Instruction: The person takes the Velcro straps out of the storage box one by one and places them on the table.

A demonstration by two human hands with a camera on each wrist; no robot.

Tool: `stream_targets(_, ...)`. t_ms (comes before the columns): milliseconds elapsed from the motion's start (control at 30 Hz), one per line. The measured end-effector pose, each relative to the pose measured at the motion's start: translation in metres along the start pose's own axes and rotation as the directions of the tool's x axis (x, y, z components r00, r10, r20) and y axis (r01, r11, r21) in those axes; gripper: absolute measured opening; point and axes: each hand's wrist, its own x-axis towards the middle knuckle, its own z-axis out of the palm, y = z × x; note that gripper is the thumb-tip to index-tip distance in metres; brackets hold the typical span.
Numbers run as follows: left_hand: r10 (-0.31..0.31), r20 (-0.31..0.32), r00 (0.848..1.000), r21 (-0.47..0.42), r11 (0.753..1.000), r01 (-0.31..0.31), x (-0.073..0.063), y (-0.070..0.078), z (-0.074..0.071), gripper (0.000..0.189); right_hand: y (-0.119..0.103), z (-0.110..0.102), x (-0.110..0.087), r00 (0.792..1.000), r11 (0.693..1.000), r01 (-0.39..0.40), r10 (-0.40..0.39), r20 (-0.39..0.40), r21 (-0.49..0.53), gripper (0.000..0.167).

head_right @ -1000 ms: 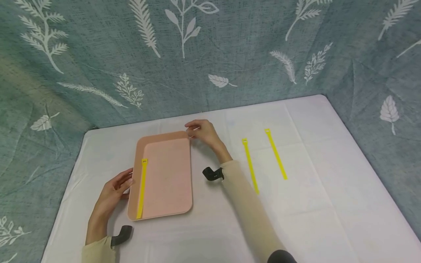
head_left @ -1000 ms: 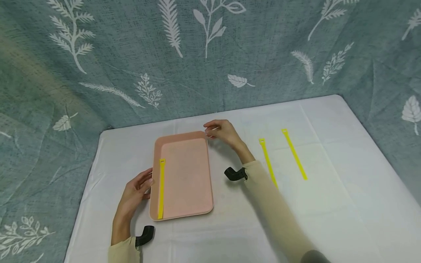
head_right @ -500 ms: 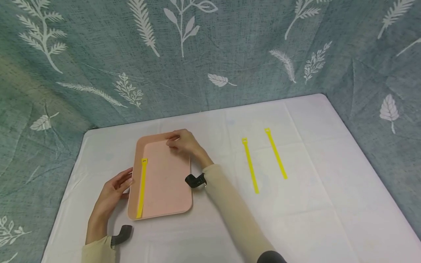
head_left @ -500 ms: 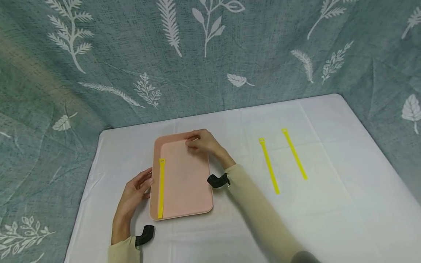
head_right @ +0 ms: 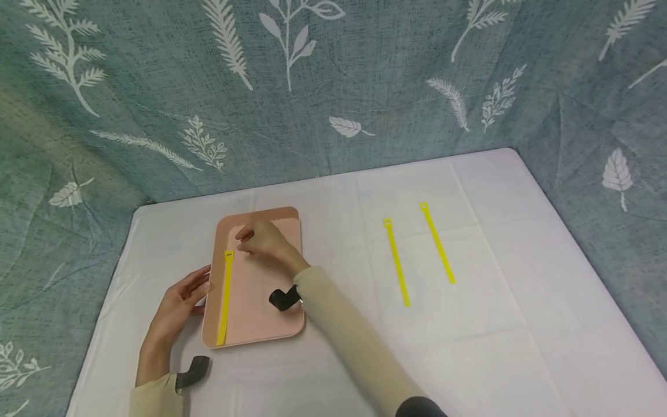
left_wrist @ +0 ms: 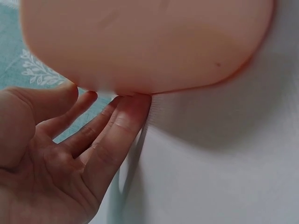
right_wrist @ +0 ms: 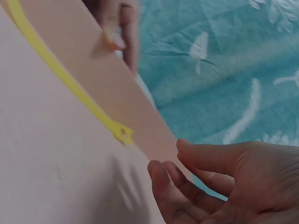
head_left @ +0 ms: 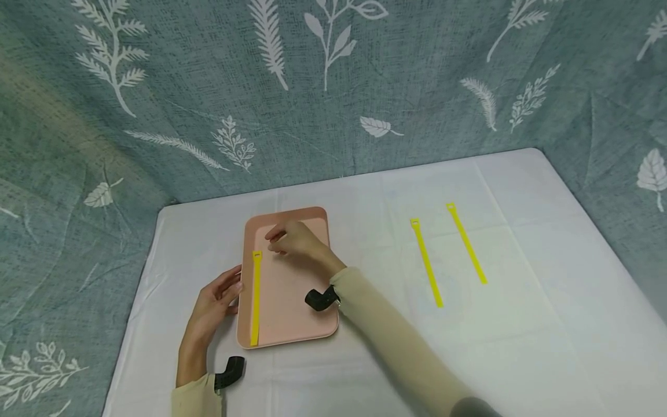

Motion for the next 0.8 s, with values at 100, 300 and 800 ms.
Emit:
stream_targets(100, -0.004, 0.009, 1.0, -0.006, 1.0, 0.004, 0.0, 0.001, -0.001, 0.056, 0.0, 0.01, 0.005, 1.0, 0.998, -0.01, 0.011, 0.014, -0.058, 0.027)
stream_targets(300, 0.002, 0.022, 1.0, -0.032, 0.999, -0.001, 0.0, 0.001, -0.002, 0.055, -0.002, 0.026, 0.011, 0.999, 0.99, -0.015, 0.022, 0.05, -0.141, 0.035)
stream_targets(800, -0.014, 0.027, 1.0, -0.027, 1.0, 0.015, 0.0, 0.004, -0.002, 0.056, 0.003, 0.043, 0.013, 1.0, 0.99, -0.022, 0.022, 0.0, -0.137, 0.035)
